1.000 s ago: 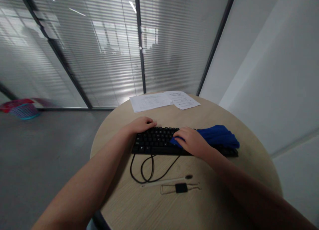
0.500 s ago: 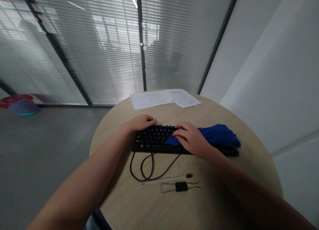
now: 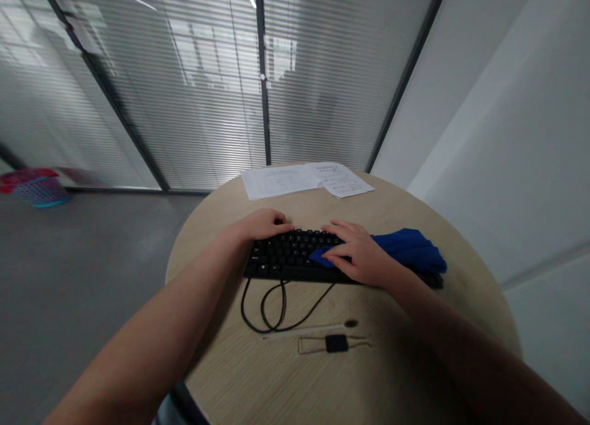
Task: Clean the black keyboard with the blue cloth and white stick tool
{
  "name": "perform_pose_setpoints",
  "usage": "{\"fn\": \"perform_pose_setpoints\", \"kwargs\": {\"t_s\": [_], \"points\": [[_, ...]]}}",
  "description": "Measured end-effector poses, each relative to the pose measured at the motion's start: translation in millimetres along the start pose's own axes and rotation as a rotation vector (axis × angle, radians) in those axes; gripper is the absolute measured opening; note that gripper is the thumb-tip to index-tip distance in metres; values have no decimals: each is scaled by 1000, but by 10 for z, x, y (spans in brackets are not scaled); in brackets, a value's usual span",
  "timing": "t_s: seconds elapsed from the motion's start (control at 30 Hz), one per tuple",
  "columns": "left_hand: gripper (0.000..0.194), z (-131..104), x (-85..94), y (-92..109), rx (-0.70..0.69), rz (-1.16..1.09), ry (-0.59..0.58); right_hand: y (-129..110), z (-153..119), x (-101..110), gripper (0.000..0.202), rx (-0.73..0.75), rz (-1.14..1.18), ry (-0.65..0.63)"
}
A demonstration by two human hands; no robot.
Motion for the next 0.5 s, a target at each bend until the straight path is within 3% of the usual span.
{"fn": "perform_pose_setpoints", "kwargs": {"t_s": [0.2, 0.5], "points": [[59, -17, -37, 217, -14, 164, -9, 10, -8, -66, 27, -11, -29, -86], [58, -25, -47, 239, -27, 181, -15, 8, 14, -68, 27, -18, -55, -94]]}}
Point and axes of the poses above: each hand's wrist, its own z-axis towards the middle knuckle, its own x-axis out of the back of the hand, y = z × x, the point moved 8 cm from there along z, towards the middle knuckle, and after that the axes turned 4 degrees about -y, right-handed, at the moved point
